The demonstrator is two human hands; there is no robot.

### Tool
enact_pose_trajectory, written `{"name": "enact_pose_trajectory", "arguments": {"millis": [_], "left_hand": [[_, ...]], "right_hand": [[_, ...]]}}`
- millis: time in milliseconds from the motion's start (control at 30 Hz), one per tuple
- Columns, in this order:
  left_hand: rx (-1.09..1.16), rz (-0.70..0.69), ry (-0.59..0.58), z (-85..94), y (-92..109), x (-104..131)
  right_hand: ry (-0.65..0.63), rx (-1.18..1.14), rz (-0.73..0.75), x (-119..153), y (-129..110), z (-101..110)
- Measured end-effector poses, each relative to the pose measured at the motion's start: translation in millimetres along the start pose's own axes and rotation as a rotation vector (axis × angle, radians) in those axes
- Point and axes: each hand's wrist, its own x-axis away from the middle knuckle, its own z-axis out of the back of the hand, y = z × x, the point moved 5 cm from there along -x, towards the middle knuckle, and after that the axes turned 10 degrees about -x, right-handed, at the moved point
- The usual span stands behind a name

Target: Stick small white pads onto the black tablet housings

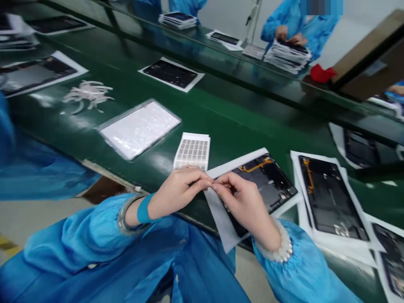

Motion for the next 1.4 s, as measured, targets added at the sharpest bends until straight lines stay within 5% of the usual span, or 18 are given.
{"name": "enact_pose_trajectory", "arguments": {"millis": [133,333,600,900,1133,1400], "left_hand": [[0.385,0.233,-0.238,-42.1,15,-12],[0.239,0.054,-0.370,-78.6,38,-8],[-0.243,-0.382,-0.306,-97.6,35,23],[-0.318,-0.425,-0.334,-106.5,32,29],[-0.308,-0.422,-0.341,-107.0,30,29],[-0.310,-0.417,-0.347,-105.8,31,28]], "right_hand": [[0.164,0.056,0.092,28,10,32],[0.124,-0.024,-0.117,60,48,77],[-0.062,0.200,-0.366,77,122,120],[-0.032,0.233,-0.411,59,130,165],[-0.319,0.298,-0.417,49,134,159],[-0.335,0.427,-0.441,39,135,160]]}}
